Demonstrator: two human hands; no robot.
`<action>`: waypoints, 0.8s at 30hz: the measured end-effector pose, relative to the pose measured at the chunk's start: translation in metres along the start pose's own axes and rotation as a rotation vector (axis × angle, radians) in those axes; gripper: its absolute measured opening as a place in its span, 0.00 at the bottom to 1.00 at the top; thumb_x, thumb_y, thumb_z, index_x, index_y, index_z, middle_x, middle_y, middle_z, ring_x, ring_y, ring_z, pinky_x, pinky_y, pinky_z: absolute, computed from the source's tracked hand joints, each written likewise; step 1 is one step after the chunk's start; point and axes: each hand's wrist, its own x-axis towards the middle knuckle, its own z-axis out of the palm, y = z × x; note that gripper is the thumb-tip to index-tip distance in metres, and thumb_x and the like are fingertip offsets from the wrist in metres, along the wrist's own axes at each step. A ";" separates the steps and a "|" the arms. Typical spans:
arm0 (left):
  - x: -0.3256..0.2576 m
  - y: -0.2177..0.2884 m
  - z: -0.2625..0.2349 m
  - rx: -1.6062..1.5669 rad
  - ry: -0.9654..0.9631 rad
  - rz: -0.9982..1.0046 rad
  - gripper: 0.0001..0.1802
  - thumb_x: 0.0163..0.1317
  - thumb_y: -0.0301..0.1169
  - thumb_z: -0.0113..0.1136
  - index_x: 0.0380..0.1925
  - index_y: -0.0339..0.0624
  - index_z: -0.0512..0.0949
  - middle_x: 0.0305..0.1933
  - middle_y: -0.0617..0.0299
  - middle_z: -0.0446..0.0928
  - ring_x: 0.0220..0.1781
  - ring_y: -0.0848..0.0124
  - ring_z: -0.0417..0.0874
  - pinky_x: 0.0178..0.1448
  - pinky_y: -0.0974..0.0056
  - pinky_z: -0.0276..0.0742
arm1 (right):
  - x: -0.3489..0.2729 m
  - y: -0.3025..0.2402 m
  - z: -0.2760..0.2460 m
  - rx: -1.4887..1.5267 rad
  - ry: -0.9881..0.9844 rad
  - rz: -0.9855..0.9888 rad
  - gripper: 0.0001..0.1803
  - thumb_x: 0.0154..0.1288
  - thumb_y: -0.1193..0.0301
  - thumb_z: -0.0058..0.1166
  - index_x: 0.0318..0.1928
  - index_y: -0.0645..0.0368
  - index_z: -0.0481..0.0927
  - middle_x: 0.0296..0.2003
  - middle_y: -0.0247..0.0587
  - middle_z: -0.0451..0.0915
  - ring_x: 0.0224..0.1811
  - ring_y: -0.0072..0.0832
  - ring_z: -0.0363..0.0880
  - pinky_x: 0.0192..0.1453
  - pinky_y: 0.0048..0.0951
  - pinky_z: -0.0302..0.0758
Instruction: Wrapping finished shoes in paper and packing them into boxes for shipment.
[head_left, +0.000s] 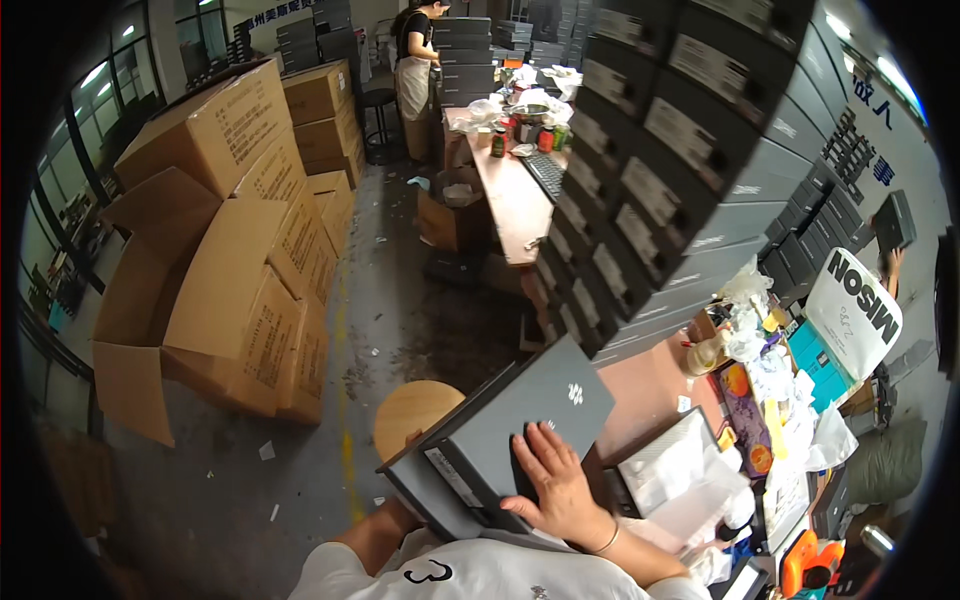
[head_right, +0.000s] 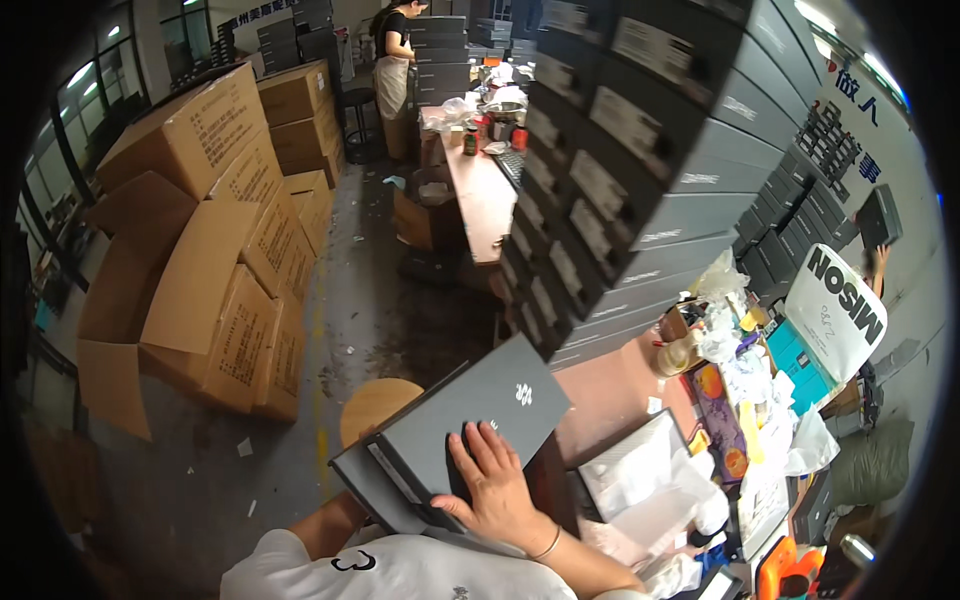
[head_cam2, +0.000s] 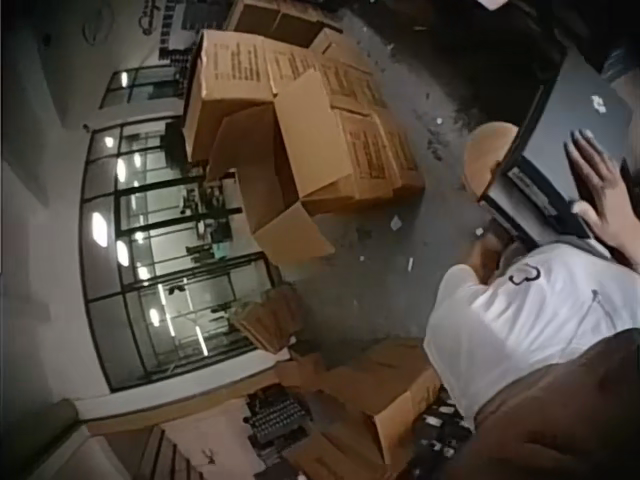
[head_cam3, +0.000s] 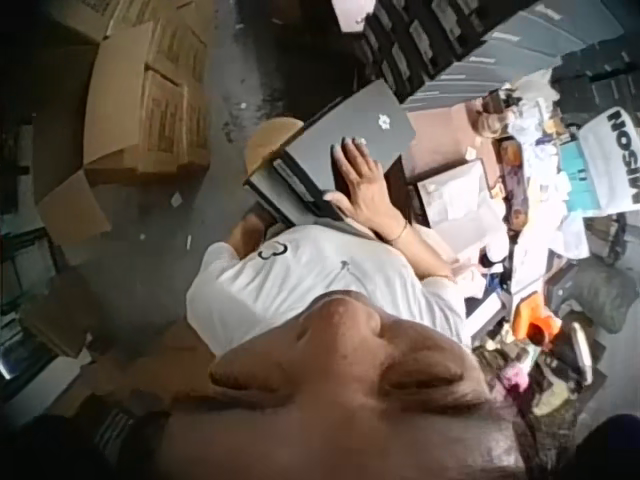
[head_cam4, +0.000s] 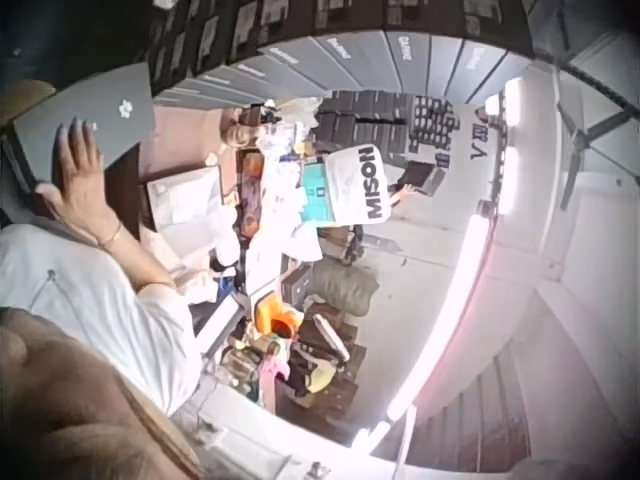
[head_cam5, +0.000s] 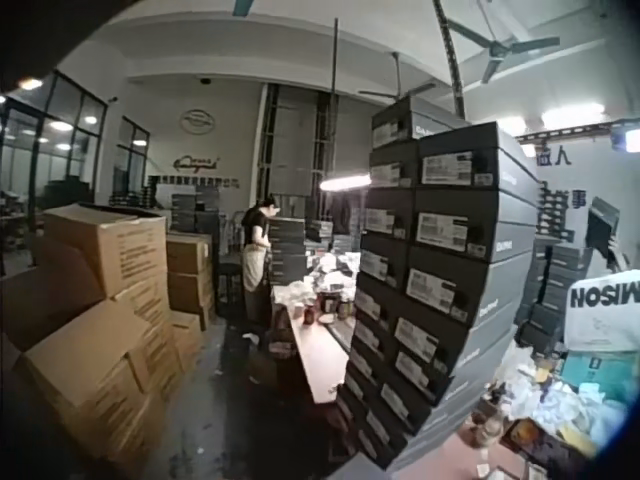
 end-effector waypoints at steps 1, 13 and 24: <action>-0.007 0.020 -0.001 0.004 -0.018 0.026 0.38 0.67 0.62 0.36 0.67 0.46 0.61 0.67 0.57 0.64 0.68 0.59 0.65 0.71 0.50 0.61 | 0.023 -0.016 0.006 0.004 0.007 -0.043 0.44 0.60 0.40 0.50 0.65 0.64 0.67 0.63 0.63 0.64 0.68 0.58 0.59 0.67 0.52 0.58; -0.012 0.162 0.003 -0.132 -0.310 0.062 0.38 0.67 0.62 0.37 0.66 0.47 0.62 0.67 0.56 0.65 0.67 0.59 0.66 0.70 0.50 0.62 | 0.250 -0.091 -0.004 0.409 -0.158 -0.187 0.40 0.65 0.41 0.45 0.57 0.68 0.75 0.59 0.64 0.71 0.68 0.54 0.62 0.71 0.46 0.56; -0.014 0.296 -0.025 -0.108 -0.329 -0.008 0.38 0.67 0.62 0.37 0.66 0.47 0.63 0.66 0.56 0.66 0.66 0.59 0.67 0.70 0.50 0.63 | 0.329 -0.143 0.070 0.384 -0.095 -0.175 0.45 0.60 0.37 0.48 0.59 0.68 0.73 0.61 0.63 0.69 0.69 0.54 0.61 0.71 0.48 0.55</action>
